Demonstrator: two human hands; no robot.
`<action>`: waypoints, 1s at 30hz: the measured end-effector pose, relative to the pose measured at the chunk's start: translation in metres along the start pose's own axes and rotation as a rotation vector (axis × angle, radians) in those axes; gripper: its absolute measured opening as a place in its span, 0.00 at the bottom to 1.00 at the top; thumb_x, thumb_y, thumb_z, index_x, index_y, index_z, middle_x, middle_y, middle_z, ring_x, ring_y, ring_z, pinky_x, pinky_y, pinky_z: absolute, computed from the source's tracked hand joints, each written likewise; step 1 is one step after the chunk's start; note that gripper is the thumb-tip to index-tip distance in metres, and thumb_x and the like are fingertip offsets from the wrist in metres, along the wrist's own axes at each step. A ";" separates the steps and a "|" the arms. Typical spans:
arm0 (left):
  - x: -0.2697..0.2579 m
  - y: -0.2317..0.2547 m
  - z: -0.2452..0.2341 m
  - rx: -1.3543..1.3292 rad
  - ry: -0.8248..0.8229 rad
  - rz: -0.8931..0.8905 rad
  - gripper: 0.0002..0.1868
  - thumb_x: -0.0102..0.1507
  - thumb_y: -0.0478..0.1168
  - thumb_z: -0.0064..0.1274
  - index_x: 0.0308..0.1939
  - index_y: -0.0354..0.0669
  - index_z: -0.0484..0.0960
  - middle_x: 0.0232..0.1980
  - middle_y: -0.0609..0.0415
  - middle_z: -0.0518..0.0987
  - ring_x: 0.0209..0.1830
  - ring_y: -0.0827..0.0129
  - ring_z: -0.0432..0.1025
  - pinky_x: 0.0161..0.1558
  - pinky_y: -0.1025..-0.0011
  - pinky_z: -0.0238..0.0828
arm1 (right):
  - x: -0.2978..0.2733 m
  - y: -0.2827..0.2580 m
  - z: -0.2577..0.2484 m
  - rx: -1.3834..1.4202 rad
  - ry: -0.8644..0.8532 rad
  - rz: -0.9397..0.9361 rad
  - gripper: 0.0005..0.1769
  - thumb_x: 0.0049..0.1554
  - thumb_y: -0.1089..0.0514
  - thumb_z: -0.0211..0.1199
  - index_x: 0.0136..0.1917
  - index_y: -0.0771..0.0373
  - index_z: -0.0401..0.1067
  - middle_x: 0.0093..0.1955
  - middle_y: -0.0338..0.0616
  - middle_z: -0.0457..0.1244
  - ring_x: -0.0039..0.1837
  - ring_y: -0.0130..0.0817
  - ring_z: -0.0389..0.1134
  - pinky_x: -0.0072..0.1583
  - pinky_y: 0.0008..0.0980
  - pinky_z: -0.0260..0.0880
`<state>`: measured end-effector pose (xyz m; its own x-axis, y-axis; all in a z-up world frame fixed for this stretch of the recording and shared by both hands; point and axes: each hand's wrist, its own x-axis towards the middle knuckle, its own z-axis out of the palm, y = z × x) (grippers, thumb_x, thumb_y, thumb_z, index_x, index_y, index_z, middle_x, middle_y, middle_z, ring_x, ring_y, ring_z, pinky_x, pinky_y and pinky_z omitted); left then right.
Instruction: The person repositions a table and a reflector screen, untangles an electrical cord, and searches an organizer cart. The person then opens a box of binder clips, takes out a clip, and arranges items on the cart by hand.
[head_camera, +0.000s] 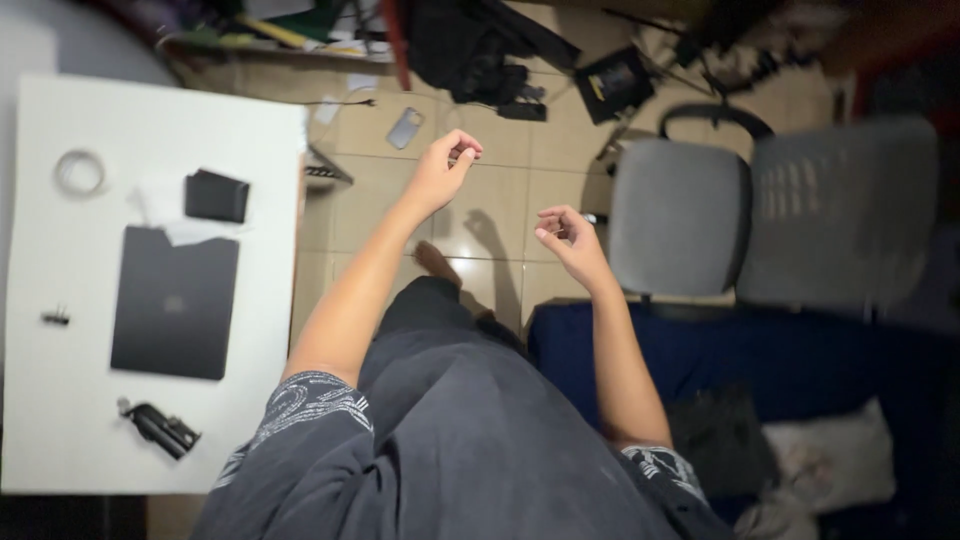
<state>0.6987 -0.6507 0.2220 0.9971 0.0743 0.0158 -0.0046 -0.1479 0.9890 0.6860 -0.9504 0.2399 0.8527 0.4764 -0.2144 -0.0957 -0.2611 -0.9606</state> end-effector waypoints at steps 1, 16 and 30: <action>-0.003 -0.006 -0.017 0.001 0.041 -0.010 0.06 0.70 0.36 0.47 0.46 0.40 0.78 0.43 0.56 0.82 0.45 0.74 0.76 0.49 0.72 0.73 | 0.018 -0.009 0.009 -0.028 -0.075 0.017 0.15 0.60 0.57 0.67 0.58 0.63 0.71 0.48 0.35 0.66 0.52 0.24 0.67 0.56 0.27 0.68; 0.010 -0.071 -0.186 -0.134 0.429 -0.108 0.06 0.71 0.38 0.47 0.46 0.40 0.78 0.43 0.58 0.81 0.44 0.76 0.73 0.47 0.75 0.71 | 0.224 -0.102 0.148 -0.277 -0.503 -0.059 0.16 0.58 0.56 0.68 0.57 0.64 0.72 0.45 0.34 0.66 0.50 0.23 0.67 0.55 0.27 0.69; -0.023 -0.067 -0.268 -0.060 0.714 -0.264 0.08 0.72 0.39 0.48 0.45 0.39 0.79 0.41 0.55 0.83 0.42 0.71 0.76 0.44 0.71 0.74 | 0.321 -0.123 0.245 -0.399 -0.843 -0.038 0.16 0.57 0.55 0.67 0.57 0.63 0.73 0.46 0.37 0.69 0.47 0.25 0.67 0.51 0.27 0.68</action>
<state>0.6558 -0.3786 0.1945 0.6744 0.7226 -0.1516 0.2030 0.0159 0.9791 0.8452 -0.5598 0.2454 0.1825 0.9015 -0.3924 0.2416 -0.4280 -0.8709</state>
